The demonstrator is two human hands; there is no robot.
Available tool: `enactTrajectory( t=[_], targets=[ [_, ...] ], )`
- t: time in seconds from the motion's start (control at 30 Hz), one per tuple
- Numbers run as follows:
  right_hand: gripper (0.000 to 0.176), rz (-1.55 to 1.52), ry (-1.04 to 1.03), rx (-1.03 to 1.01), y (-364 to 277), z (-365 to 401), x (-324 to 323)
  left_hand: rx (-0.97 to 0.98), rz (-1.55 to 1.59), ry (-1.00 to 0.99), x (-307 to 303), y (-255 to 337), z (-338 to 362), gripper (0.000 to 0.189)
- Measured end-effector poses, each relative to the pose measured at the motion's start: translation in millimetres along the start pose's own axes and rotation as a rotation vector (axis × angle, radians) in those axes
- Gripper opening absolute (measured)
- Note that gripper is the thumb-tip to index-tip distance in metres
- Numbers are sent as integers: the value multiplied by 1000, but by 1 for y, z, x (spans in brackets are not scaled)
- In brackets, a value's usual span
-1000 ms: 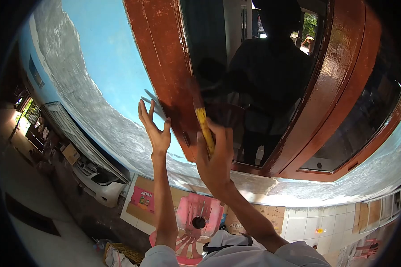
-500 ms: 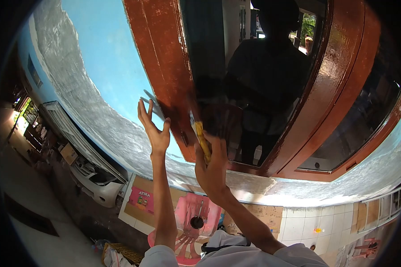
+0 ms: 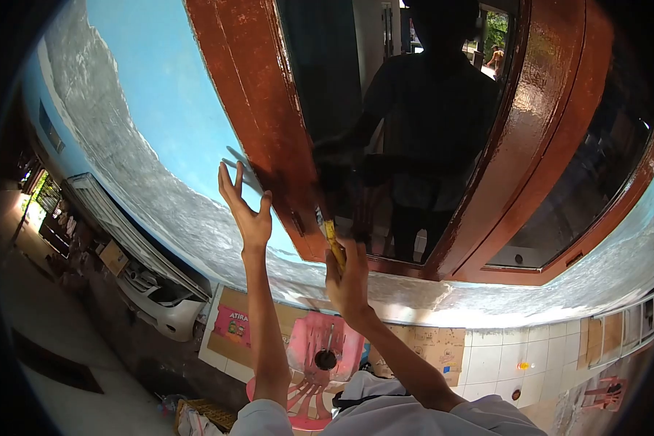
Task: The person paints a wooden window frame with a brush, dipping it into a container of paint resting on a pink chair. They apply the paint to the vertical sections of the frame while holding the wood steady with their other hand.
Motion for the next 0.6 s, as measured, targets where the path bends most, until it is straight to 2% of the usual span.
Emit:
enactTrajectory(
  t=[0.13,0.23,0.33,0.43,0.6],
  targets=[
    [29,-62,-5,30,-19,-6,-7,7,-11,-8,0,-1,1,99],
    [30,-83,58,-127,-36,-31,-4,-9,-16,-11,0,2,0,99],
    [31,-77,67,-175,-30,-41,2,-6,-5,-14,0,0,1,100],
    [32,-45,19,-38,-11,-19,3,-4,-17,-5,1,0,1,99],
    [33,-10,-8,59,25,26,3,-7,-34,-11,1,-1,2,99]
  ],
)
Point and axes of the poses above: each hand's wrist, its own z-axis away from the middle knuckle, its own x-axis out of the palm, y = z × x, the point moved 2 cm from there along -z, towards the middle knuckle, and after that the axes turned 4 degrees about -z, right-handed, at the moved point
